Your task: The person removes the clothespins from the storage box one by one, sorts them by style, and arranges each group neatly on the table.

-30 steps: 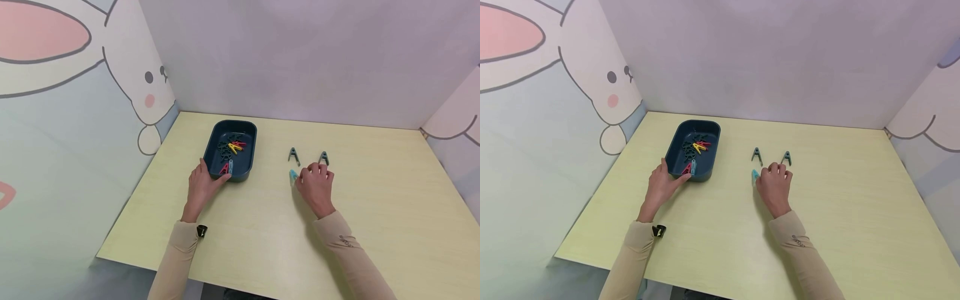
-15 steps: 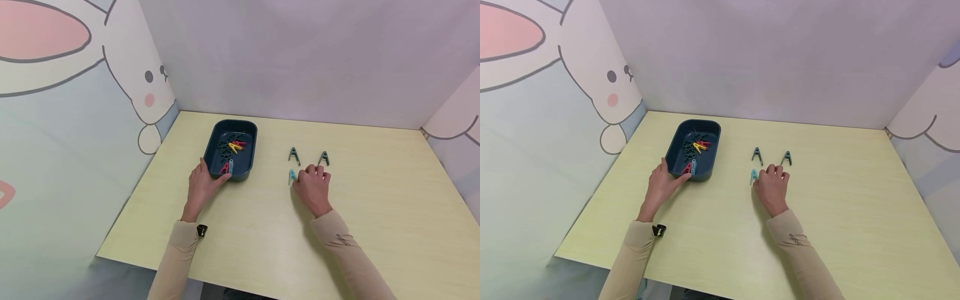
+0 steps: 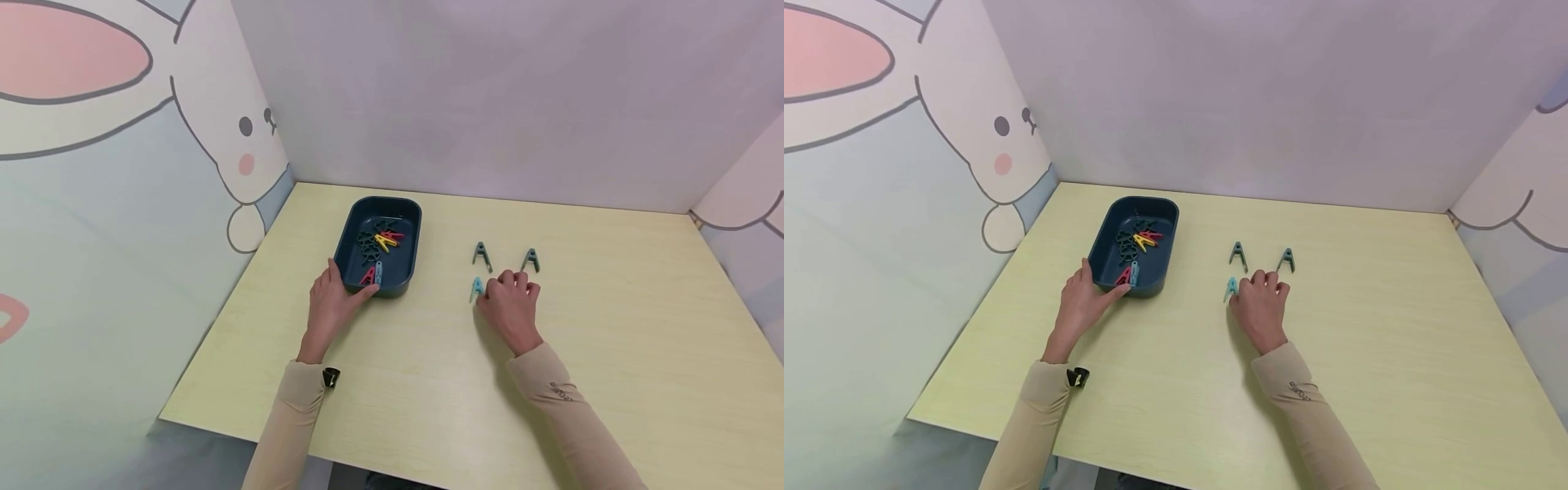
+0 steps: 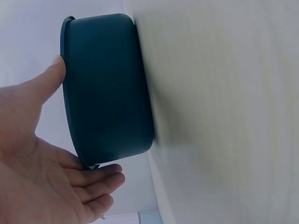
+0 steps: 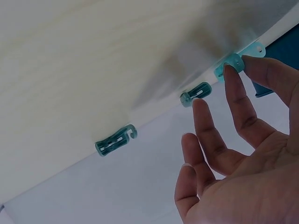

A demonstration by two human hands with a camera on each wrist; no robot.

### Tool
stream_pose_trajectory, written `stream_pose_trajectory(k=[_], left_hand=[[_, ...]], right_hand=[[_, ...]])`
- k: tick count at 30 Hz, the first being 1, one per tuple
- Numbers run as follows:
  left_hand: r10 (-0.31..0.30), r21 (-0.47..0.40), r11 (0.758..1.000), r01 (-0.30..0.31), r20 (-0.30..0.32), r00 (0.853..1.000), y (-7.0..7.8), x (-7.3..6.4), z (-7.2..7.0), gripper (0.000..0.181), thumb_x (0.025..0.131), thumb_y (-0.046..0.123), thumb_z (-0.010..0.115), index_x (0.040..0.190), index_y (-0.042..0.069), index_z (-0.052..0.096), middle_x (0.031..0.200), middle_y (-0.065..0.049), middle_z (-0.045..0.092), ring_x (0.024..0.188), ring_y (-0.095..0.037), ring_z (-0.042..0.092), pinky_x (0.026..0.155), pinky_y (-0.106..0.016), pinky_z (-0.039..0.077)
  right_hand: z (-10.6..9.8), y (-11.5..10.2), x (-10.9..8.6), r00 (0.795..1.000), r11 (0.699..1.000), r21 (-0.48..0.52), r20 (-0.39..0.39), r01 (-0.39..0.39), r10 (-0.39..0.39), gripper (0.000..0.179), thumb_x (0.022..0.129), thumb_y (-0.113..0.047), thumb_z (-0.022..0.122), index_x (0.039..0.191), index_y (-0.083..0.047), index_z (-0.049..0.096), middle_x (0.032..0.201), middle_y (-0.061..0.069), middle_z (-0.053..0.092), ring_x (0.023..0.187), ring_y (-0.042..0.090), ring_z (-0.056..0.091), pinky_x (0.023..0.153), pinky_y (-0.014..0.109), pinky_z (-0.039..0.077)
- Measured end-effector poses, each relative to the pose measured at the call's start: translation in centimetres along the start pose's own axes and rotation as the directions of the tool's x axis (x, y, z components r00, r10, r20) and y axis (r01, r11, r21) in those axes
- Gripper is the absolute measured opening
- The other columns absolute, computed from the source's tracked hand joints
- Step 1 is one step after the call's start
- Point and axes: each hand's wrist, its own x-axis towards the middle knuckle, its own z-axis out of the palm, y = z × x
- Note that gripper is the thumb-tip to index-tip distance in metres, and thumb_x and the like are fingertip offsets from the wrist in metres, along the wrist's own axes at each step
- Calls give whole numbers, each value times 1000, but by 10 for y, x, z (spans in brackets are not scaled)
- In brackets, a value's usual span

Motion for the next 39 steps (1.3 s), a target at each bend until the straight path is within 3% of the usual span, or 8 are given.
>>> stream_pose_trajectory(k=[39], left_hand=[[4,7,1000,-4,-6,1000,0,-4,-2,120,88,62,74,161,-10,11,161,-33,28,147,-48,27,122,-57,18]], right_hand=[[2,-4,12,1000,999,-31,-7,-17,16,36,95,-18,68,64,-6,55,99,27,55,110,51,40,89,68,28]])
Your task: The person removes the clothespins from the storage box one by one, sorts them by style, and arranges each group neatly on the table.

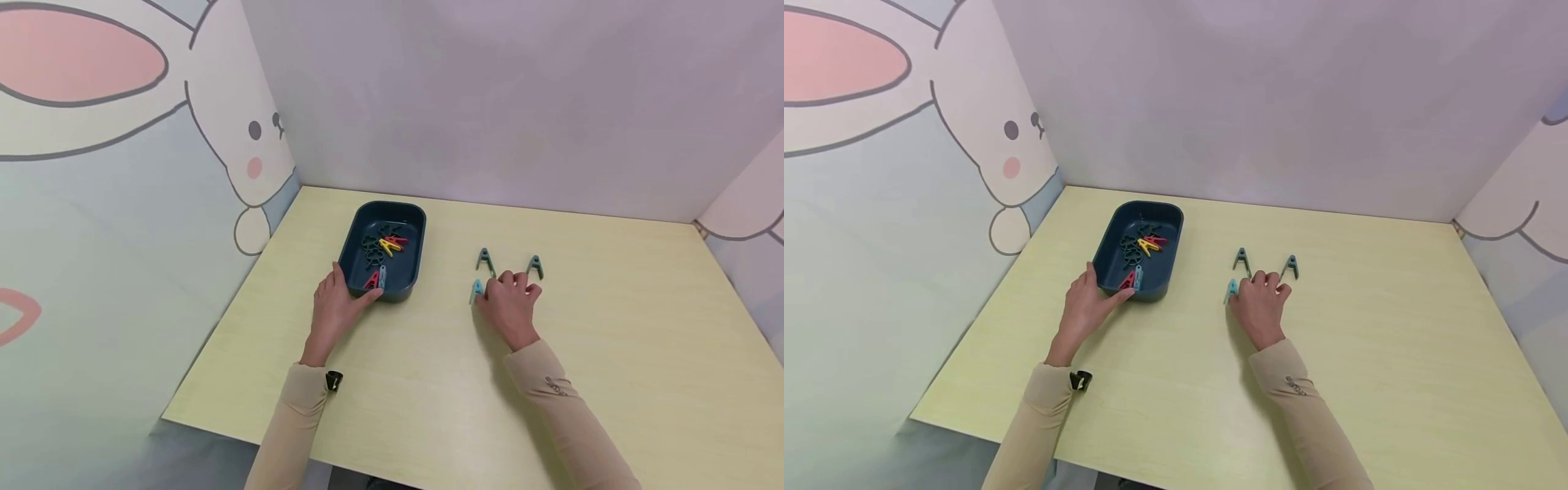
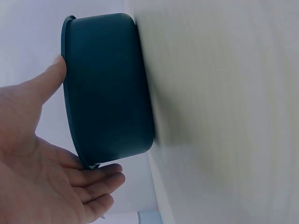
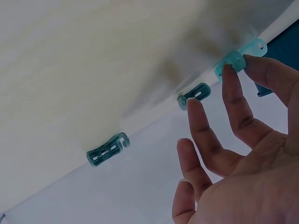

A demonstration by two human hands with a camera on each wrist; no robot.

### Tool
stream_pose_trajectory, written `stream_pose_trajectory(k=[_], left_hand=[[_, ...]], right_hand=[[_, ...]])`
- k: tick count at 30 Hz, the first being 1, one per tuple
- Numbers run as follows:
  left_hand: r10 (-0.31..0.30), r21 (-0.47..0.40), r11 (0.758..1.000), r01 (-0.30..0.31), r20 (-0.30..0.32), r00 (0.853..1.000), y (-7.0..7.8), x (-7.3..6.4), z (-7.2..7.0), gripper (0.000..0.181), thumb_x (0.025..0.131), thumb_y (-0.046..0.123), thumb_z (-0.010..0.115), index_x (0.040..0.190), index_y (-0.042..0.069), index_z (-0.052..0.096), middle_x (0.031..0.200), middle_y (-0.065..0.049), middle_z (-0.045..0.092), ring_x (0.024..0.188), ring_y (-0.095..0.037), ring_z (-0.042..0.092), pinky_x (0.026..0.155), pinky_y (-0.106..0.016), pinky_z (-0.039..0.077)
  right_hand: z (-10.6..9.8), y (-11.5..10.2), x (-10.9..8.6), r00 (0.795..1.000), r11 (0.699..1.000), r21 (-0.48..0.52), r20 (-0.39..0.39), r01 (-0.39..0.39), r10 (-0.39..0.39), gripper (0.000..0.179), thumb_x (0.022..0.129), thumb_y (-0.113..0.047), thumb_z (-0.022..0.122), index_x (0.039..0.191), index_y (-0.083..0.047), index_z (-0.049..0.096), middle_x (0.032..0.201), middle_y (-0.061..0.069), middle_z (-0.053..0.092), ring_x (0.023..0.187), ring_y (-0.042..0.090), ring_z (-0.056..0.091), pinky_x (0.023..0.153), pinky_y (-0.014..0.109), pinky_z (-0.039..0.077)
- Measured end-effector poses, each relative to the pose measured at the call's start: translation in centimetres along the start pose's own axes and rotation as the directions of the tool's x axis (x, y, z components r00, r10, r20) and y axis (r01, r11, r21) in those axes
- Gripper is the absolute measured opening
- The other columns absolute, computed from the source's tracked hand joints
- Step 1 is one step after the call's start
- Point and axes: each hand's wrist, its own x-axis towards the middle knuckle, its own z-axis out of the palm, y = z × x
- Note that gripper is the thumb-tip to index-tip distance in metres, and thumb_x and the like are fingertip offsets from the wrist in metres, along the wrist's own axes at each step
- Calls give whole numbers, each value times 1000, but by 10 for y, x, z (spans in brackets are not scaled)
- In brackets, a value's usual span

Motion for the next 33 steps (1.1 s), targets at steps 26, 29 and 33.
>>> stream_pose_trajectory(k=[26,29,33], left_hand=[[-7,10,1000,7,-4,1000,-1,3,1,119,88,61,74,161,-11,12,160,-32,30,147,-47,29,122,-56,20],[7,25,1000,-7,-8,1000,-1,4,1,119,88,61,74,160,-12,13,159,-33,32,146,-48,31,121,-56,21],[22,41,999,-22,-10,1000,-1,5,0,119,88,61,74,159,-13,14,158,-34,33,145,-49,32,121,-57,23]], right_hand=[[2,-107,51,916,909,118,-7,399,-401,18,100,-26,71,102,-9,72,107,13,62,106,36,48,93,60,32],[9,-117,60,896,894,107,46,436,-442,16,100,-25,71,106,-10,73,109,12,63,105,34,49,95,59,32],[13,-131,70,880,889,83,132,450,-457,19,100,-24,71,115,-13,75,119,13,64,109,34,49,98,59,32]])
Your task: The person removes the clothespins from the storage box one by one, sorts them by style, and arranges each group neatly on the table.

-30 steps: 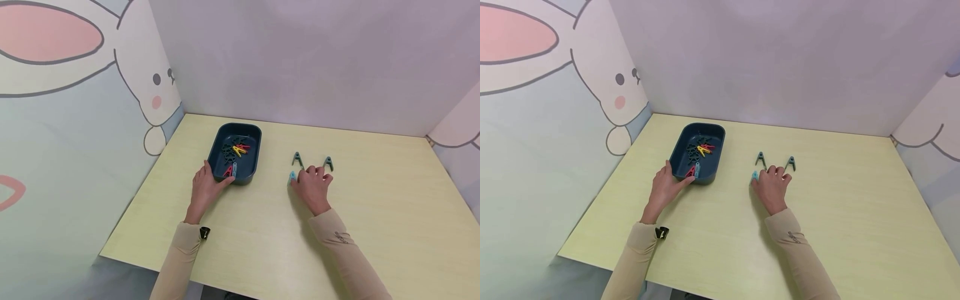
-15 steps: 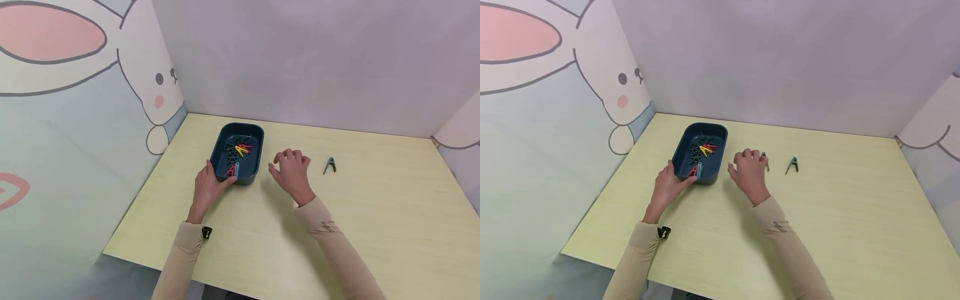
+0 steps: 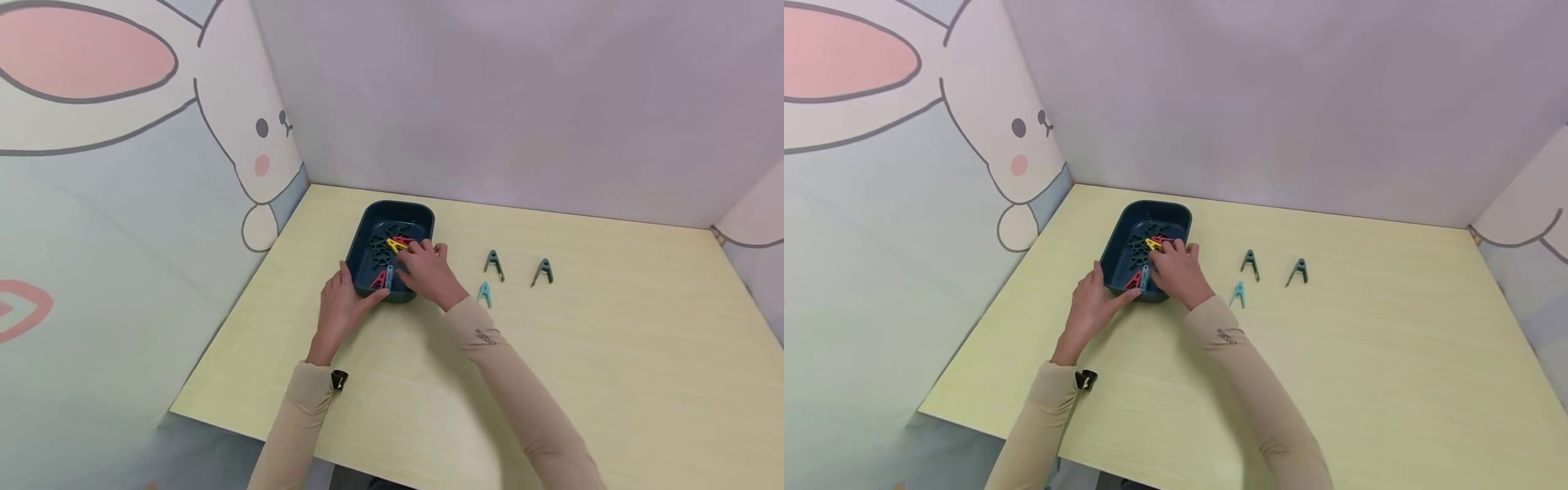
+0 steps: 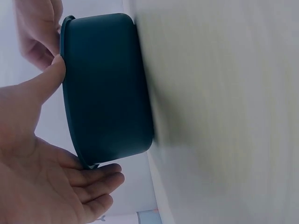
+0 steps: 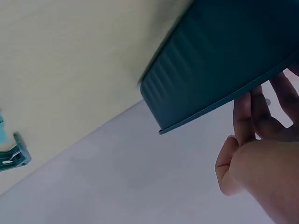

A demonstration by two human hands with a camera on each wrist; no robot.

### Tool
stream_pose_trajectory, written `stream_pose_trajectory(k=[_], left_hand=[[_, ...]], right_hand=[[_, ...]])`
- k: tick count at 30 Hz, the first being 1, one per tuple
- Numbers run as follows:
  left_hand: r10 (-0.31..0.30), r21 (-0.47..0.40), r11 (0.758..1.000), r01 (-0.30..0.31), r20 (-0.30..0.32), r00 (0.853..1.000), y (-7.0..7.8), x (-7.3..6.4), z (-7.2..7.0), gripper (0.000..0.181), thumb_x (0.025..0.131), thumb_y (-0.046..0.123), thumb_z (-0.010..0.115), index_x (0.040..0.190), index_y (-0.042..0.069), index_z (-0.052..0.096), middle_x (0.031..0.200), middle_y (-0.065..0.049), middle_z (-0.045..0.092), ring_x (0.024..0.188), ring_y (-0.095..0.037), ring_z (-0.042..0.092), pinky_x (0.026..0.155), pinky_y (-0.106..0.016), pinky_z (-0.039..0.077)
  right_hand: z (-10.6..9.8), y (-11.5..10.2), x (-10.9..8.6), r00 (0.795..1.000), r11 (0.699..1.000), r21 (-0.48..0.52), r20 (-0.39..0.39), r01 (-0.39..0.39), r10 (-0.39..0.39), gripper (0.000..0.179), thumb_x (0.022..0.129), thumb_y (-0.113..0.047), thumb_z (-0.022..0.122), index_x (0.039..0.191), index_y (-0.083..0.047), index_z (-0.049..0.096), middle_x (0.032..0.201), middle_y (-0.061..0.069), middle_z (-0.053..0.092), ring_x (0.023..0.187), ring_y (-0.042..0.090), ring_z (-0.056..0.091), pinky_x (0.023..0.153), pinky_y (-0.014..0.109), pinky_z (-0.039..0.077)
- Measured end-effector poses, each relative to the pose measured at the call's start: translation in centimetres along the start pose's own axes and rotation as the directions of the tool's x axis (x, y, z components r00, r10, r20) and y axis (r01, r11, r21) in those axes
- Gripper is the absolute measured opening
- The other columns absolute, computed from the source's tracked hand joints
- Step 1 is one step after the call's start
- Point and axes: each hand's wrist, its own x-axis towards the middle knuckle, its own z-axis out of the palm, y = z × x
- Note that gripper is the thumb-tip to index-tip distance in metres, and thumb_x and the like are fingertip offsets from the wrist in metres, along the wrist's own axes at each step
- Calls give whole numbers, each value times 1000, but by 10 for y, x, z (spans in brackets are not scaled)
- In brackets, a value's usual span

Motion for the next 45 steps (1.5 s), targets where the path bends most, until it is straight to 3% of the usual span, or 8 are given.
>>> stream_pose_trajectory(k=[8,14,26,38,45], left_hand=[[6,5,1000,-6,9,1000,1,-1,2,118,89,61,74,159,-13,14,159,-34,33,145,-49,32,121,-57,23],[4,0,1000,-4,6,1000,2,-2,3,118,89,61,74,159,-13,14,159,-34,32,146,-49,31,121,-57,22],[6,-19,1000,-5,11,1000,2,1,4,119,88,61,75,160,-12,13,160,-33,31,146,-48,30,122,-56,20],[3,-23,1000,-3,0,1000,2,2,5,118,87,59,76,159,-12,17,158,-33,35,145,-49,33,120,-57,24],[-11,-15,1000,11,0,1000,2,3,6,117,87,60,76,159,-12,17,158,-33,35,145,-48,33,120,-56,25]], right_hand=[[7,-10,16,989,998,-54,142,-37,44,26,103,-21,66,126,-16,76,135,15,62,118,36,46,99,59,32],[10,-13,19,979,995,-80,189,-63,77,27,103,-20,66,129,-16,75,137,16,61,120,36,44,99,58,30],[6,-10,20,975,991,-116,200,-73,95,24,101,-24,70,120,-11,76,133,15,65,114,36,45,99,59,31],[1,-3,13,968,996,-74,244,-42,59,9,100,-21,70,96,-13,74,117,11,66,109,34,45,96,56,32],[3,2,9,985,999,-34,169,-10,15,7,99,-18,70,95,-14,74,110,8,67,104,32,45,94,56,31]])
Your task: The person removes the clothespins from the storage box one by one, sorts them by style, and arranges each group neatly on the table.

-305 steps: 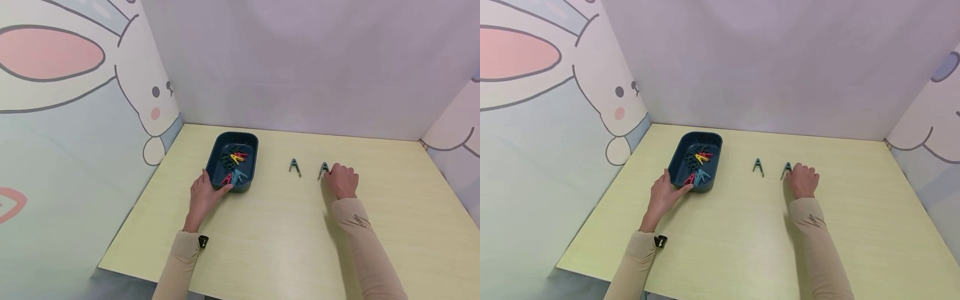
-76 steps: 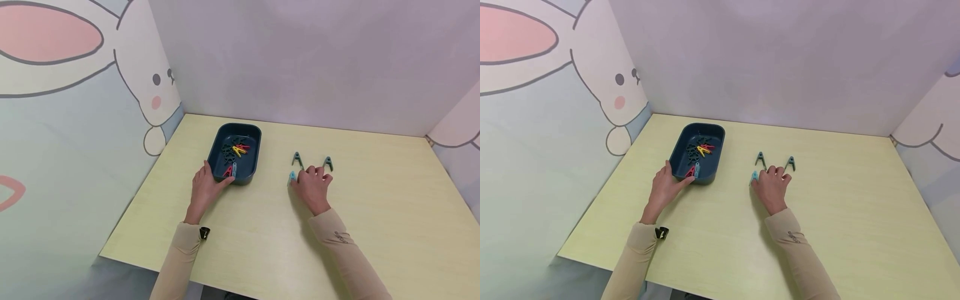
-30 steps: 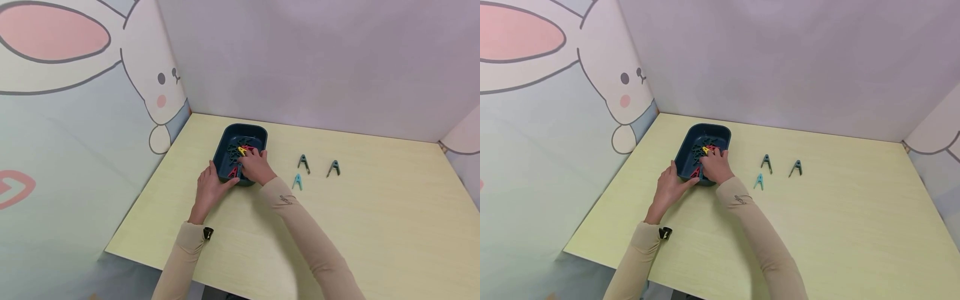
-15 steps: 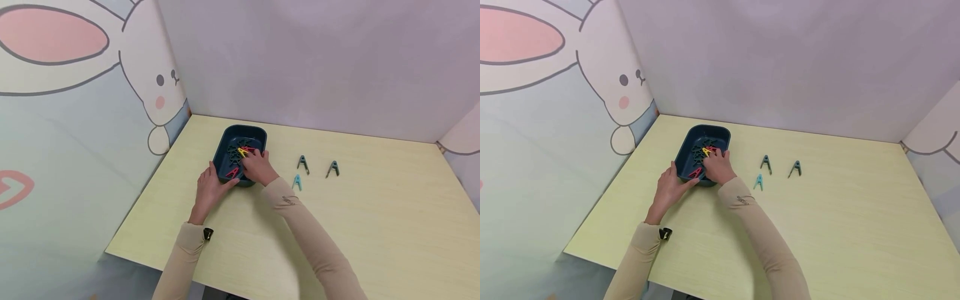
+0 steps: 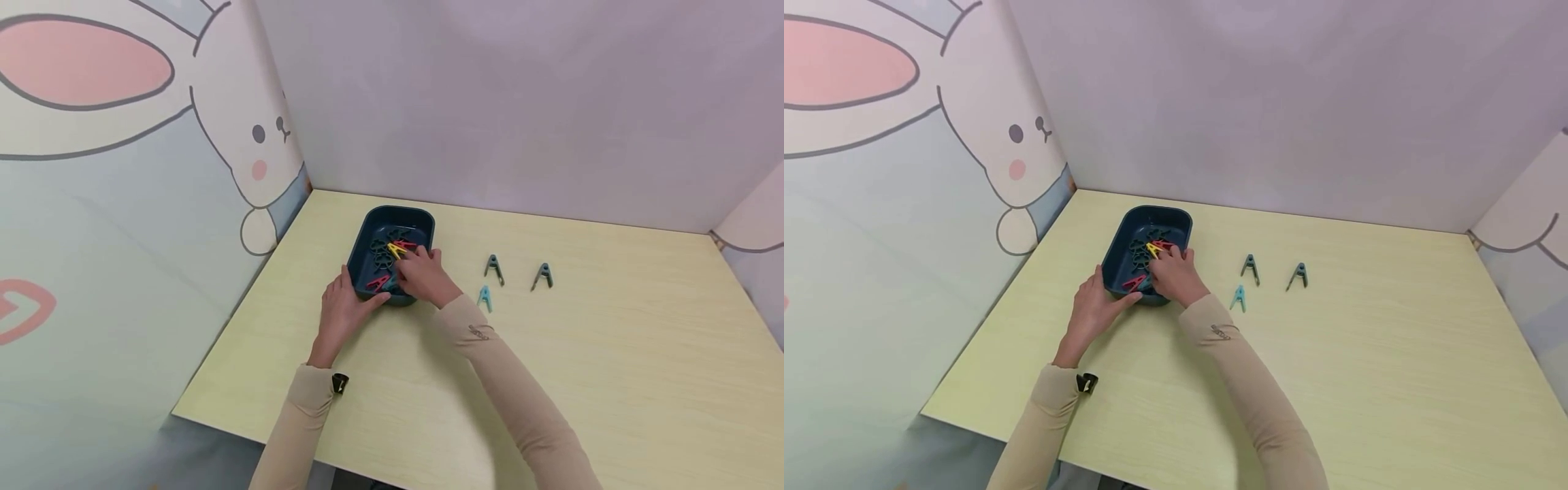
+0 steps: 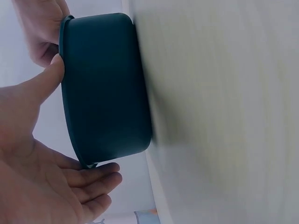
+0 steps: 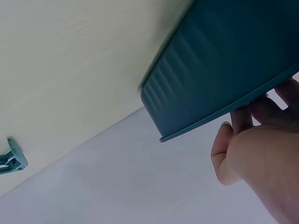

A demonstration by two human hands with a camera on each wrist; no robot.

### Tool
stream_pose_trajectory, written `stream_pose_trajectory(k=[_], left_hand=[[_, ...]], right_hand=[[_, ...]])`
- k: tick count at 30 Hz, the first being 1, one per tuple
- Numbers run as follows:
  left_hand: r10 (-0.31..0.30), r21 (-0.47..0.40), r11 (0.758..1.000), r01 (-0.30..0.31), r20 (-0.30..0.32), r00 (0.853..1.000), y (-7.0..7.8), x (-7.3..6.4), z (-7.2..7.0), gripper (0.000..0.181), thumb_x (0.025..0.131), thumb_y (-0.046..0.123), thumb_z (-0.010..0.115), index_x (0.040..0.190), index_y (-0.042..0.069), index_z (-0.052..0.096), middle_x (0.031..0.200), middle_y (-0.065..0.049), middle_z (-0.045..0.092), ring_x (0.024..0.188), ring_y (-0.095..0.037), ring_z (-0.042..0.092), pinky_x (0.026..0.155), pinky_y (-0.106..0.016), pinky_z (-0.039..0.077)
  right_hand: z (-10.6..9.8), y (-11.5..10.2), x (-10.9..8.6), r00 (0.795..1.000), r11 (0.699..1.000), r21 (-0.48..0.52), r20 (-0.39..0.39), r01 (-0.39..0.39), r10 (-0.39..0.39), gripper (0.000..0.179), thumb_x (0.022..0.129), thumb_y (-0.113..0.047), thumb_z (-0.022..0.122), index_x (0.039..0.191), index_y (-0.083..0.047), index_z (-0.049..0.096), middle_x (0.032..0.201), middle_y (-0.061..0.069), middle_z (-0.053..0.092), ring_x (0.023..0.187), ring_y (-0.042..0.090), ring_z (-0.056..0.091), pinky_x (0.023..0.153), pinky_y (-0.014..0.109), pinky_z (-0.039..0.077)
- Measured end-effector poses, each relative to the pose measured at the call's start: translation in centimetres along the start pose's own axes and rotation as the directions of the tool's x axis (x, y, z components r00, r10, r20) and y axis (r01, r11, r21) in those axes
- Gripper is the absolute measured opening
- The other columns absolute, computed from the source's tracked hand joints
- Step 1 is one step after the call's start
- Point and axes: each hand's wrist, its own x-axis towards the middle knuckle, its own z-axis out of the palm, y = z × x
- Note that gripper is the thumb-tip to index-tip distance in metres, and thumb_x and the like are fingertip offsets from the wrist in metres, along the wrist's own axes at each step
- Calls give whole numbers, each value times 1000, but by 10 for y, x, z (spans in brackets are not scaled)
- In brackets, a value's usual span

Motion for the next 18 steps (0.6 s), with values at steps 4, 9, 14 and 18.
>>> stream_pose_trajectory(k=[4,9,14,18], left_hand=[[4,-24,1000,-4,-13,1000,0,-1,0,117,87,58,77,159,-12,19,157,-34,36,144,-48,34,120,-57,24],[8,-29,1000,-8,-18,1000,-2,1,-1,116,86,58,79,158,-12,20,156,-34,36,143,-49,34,120,-57,25],[9,-41,999,-10,-18,1000,-4,2,-1,116,86,58,79,159,-10,19,156,-33,36,144,-48,34,120,-57,24],[8,-66,998,-10,-32,999,-3,3,-1,115,85,57,81,159,-8,21,155,-32,38,143,-47,34,119,-58,25]], right_hand=[[2,5,-6,997,1000,25,-79,15,-13,7,99,-20,71,98,-13,74,110,8,67,103,31,46,95,57,30],[3,11,-13,987,998,61,-157,31,-21,10,99,-23,73,98,-13,71,109,8,64,103,30,46,98,58,30],[2,16,-24,961,993,96,-273,67,-39,11,99,-23,73,95,-14,68,100,6,60,101,29,45,96,59,30],[0,22,-36,926,988,121,-376,93,-41,11,98,-20,72,94,-12,67,96,5,57,100,30,45,92,60,29]])
